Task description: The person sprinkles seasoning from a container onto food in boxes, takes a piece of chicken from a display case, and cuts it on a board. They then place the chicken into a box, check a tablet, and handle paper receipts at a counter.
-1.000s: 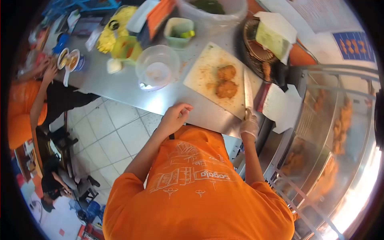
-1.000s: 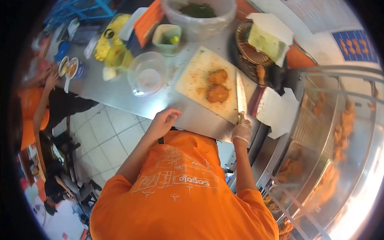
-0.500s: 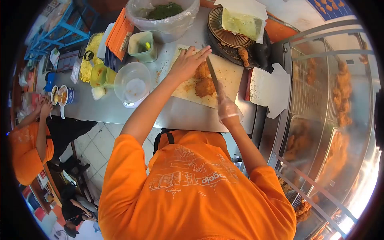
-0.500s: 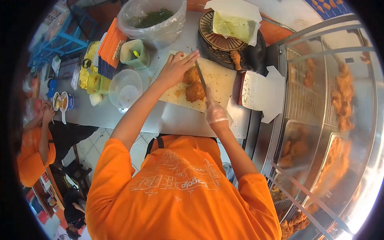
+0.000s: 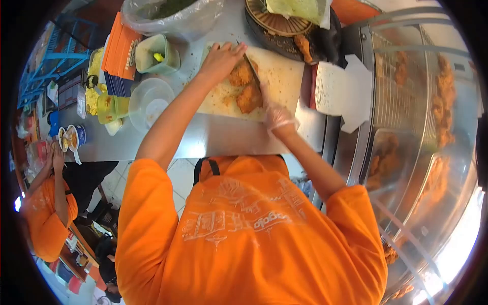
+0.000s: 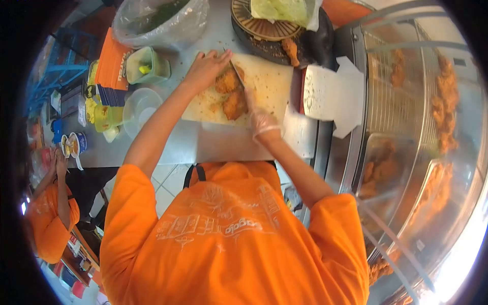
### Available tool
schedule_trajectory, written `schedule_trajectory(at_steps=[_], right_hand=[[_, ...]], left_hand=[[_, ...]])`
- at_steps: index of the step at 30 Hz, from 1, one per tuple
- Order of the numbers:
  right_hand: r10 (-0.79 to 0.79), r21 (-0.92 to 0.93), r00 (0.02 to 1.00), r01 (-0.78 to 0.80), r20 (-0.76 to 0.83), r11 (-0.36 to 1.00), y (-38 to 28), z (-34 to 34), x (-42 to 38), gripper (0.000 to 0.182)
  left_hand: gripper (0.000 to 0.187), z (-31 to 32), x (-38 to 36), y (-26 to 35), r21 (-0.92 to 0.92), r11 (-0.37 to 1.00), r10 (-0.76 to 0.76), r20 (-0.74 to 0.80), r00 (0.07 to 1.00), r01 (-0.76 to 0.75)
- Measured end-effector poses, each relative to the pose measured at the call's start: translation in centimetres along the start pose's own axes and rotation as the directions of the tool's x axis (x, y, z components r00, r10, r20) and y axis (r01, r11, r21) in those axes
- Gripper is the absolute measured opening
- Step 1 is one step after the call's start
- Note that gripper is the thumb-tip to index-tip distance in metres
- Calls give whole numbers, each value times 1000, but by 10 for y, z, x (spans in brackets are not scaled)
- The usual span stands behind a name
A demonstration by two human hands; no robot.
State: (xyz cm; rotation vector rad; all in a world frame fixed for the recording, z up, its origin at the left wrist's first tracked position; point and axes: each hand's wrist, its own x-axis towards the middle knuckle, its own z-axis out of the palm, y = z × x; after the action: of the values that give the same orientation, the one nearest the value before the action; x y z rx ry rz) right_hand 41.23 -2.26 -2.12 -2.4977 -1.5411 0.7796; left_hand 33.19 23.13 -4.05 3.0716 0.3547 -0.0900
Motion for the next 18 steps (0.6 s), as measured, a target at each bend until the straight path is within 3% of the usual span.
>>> schedule_trajectory(at_steps=[2,4,7,8,9,10,15,17,18], right_hand=[[-12,113,1000,9,21,994,7,-19,12,94],[-26,77,999,27,-21,997,-5,-1,10,92],[-14,-35,997,11,-82,999,-3,14,14,88],[-13,18,997,14,-70,1000,1,7,27,87],[12,90,1000,-11,-8,996,-2,13,14,87],[103,60,992,-107,72,992,-23,-25,10,87],[12,-14,999,-13,-39,1000,-24,6,14,90],[101,-46,989,-96,106,994,-26,-3,25,90],[101,-38,989,-98,103,994,-31,-15,19,90]], left_hand=[[76,-14,-3,-11,50,999,12,-32,999,-11],[79,-29,-19,-4,-57,998,1,-206,978,-13],[76,10,-21,-6,-19,999,-30,-77,997,28],[76,1,-10,-20,5,1000,-28,-90,996,29],[77,-3,-14,-17,50,999,10,-63,998,-7],[77,-8,-18,-16,95,995,41,-47,998,-37],[74,6,-33,-6,-7,1000,8,-22,1000,-8],[73,5,-25,-24,28,1000,3,-18,1000,-2],[72,4,-26,-25,27,1000,12,-16,1000,-11]])
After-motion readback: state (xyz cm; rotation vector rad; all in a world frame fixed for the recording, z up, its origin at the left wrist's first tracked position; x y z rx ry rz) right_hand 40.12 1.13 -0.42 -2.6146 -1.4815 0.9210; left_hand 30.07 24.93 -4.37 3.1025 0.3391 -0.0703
